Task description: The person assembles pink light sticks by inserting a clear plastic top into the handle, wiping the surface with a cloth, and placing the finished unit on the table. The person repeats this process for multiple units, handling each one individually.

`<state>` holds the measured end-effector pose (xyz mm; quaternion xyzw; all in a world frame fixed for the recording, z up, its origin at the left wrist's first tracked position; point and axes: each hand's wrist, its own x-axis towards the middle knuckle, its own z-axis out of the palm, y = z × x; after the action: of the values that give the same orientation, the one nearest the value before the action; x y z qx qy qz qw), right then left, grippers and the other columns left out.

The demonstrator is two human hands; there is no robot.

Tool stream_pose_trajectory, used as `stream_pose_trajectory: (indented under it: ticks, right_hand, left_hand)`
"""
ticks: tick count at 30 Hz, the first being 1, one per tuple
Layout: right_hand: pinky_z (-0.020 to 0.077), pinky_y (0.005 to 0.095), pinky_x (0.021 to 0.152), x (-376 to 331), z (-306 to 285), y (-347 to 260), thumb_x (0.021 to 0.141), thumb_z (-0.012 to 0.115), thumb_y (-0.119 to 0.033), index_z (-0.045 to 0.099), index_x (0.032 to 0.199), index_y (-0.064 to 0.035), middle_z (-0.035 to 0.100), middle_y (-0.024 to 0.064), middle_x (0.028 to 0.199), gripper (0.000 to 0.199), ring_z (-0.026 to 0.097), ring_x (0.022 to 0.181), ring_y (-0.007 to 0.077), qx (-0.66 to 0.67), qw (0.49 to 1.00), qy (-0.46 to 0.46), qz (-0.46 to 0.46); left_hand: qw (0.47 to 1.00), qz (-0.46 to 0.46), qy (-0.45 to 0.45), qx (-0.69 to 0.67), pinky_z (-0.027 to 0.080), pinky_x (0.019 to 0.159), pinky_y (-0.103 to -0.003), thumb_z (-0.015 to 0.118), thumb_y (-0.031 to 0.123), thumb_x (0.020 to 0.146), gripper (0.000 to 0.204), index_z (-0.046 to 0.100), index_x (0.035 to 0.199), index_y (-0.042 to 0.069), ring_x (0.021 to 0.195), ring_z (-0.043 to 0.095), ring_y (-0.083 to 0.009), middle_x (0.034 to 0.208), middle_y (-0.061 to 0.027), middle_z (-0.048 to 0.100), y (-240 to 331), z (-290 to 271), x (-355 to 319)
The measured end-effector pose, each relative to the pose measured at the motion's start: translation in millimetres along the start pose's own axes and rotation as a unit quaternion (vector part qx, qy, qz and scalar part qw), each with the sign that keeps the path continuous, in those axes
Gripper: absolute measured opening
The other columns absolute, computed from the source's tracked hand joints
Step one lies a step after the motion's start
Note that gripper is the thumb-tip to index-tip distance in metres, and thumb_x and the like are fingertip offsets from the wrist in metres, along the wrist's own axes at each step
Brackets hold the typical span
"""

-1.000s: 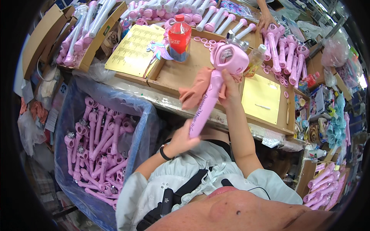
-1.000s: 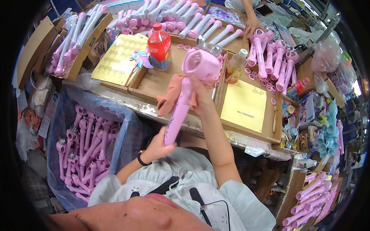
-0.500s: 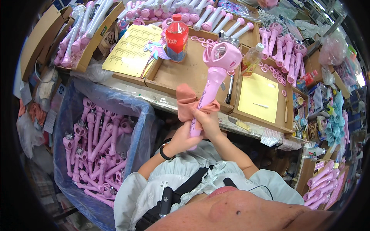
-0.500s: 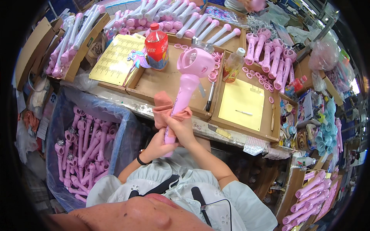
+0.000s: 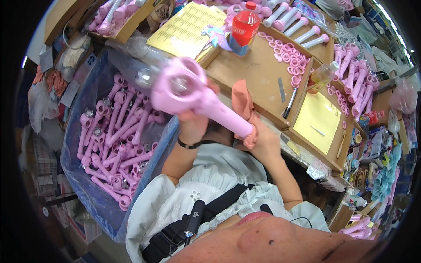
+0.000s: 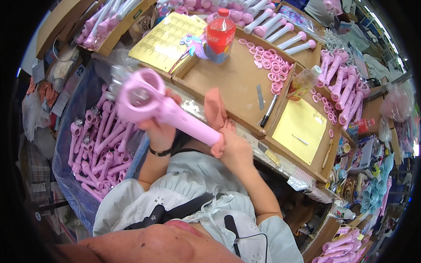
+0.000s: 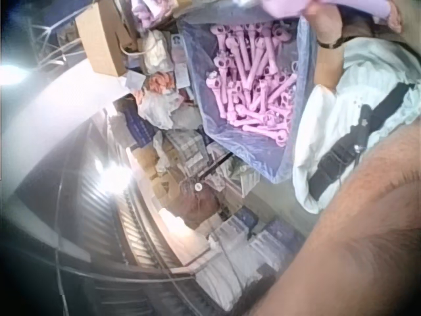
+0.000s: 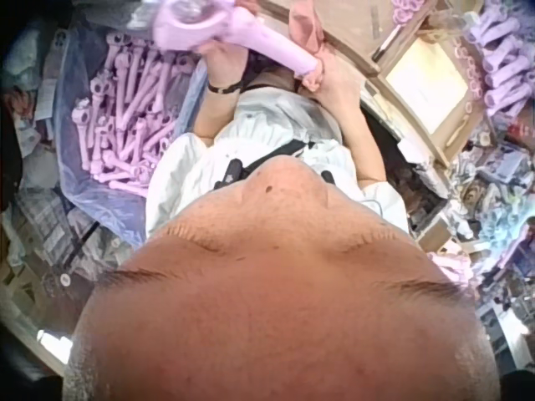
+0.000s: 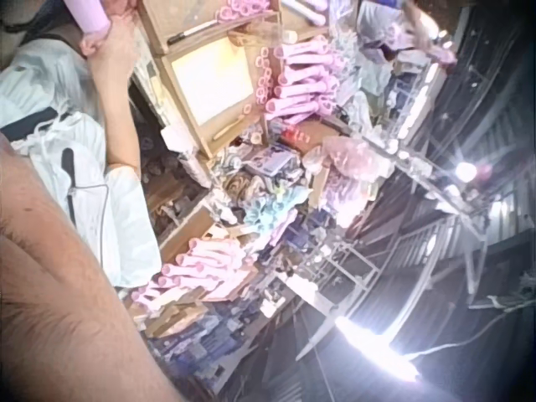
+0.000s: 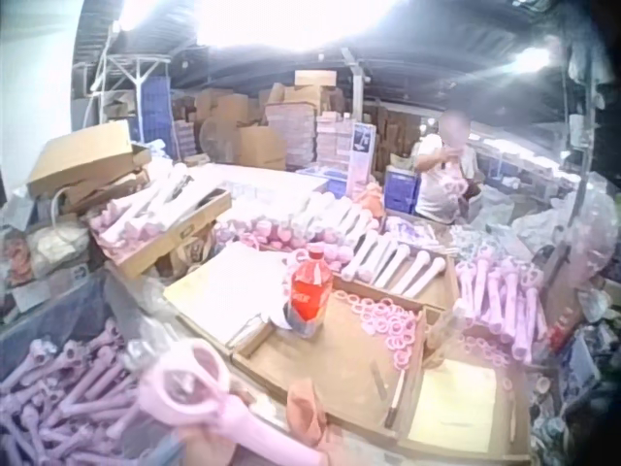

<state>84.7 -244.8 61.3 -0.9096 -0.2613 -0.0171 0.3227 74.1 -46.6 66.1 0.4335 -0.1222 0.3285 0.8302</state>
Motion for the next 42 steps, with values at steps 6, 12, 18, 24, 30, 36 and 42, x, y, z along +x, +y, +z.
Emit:
stream_pose_trajectory:
  ticks: [6,12,18,24,30,36,42]
  right_hand:
    - [0.0489,0.0317,0.069,-22,-4,24,0.072,0.074,-0.016,0.057,0.100,-0.0082,0.061,0.0067,0.084,0.033,0.060,0.076,0.0187,0.294,0.943,-0.108,0.117]
    - [0.0456,0.0313,0.084,-29,41,18,0.086,0.063,-0.020,0.051,0.104,0.0003,0.057,0.0097,0.098,0.030,0.055,0.094,0.0145,0.647,0.734,0.034,0.201]
    - [0.0506,0.0334,0.082,-40,39,23,0.097,0.043,-0.035,0.051,0.110,-0.0028,0.060,0.0129,0.102,0.036,0.061,0.092,0.0206,0.751,0.568,-0.098,0.322]
    - [0.0503,0.0313,0.080,-45,31,10,0.095,0.048,-0.032,0.053,0.108,-0.0010,0.060,0.0112,0.100,0.034,0.060,0.090,0.0181,0.651,0.703,-0.035,0.284]
    - [0.0457,0.0298,0.081,-43,27,11,0.093,0.054,-0.028,0.055,0.108,0.0007,0.059,0.0080,0.101,0.033,0.057,0.089,0.0139,0.481,0.865,0.030,0.138]
    - [0.0506,0.0345,0.070,-23,12,-14,0.094,0.052,-0.031,0.054,0.109,0.0012,0.057,0.0138,0.111,0.035,0.063,0.082,0.0230,0.349,0.927,-0.102,0.095]
    - [0.0497,0.0376,0.056,20,29,-23,0.091,0.054,-0.038,0.050,0.098,-0.0028,0.058,0.0193,0.100,0.036,0.063,0.074,0.0323,0.149,0.987,-0.030,-0.053]
  left_hand:
    - [0.965,-0.043,0.186,-0.179,0.048,0.086,-0.035,0.060,0.063,0.074,0.084,0.041,0.123,-0.002,0.096,0.055,-0.0239,0.107,-0.0118,0.056,-5,-15,16]
    - [0.965,-0.016,0.167,-0.202,0.049,0.081,-0.034,0.060,0.067,0.072,0.086,0.043,0.122,-0.001,0.094,0.052,-0.0249,0.104,-0.0132,0.054,-2,-19,25]
    - [0.951,-0.023,0.085,-0.298,0.048,0.080,-0.032,0.061,0.066,0.072,0.084,0.044,0.121,0.000,0.095,0.050,-0.0226,0.106,-0.0127,0.052,-1,-27,32]
    - [0.949,-0.091,0.156,-0.259,0.051,0.070,-0.034,0.045,0.072,0.079,0.080,0.044,0.122,0.005,0.082,0.058,-0.0201,0.104,-0.0115,0.058,-7,-15,28]
    - [0.964,-0.160,0.190,-0.098,0.047,0.065,-0.032,0.039,0.063,0.088,0.066,0.039,0.130,0.012,0.070,0.052,-0.0150,0.092,-0.0069,0.053,-20,17,-7]
    - [0.970,-0.183,0.155,-0.031,0.046,0.064,-0.029,0.038,0.063,0.089,0.065,0.042,0.116,0.004,0.068,0.053,-0.0133,0.083,-0.0052,0.052,-20,14,-10]
    - [0.960,-0.258,0.105,-0.028,0.047,0.067,-0.025,0.033,0.051,0.097,0.050,0.045,0.104,0.003,0.074,0.056,-0.0130,0.089,-0.0074,0.054,-22,34,-36]
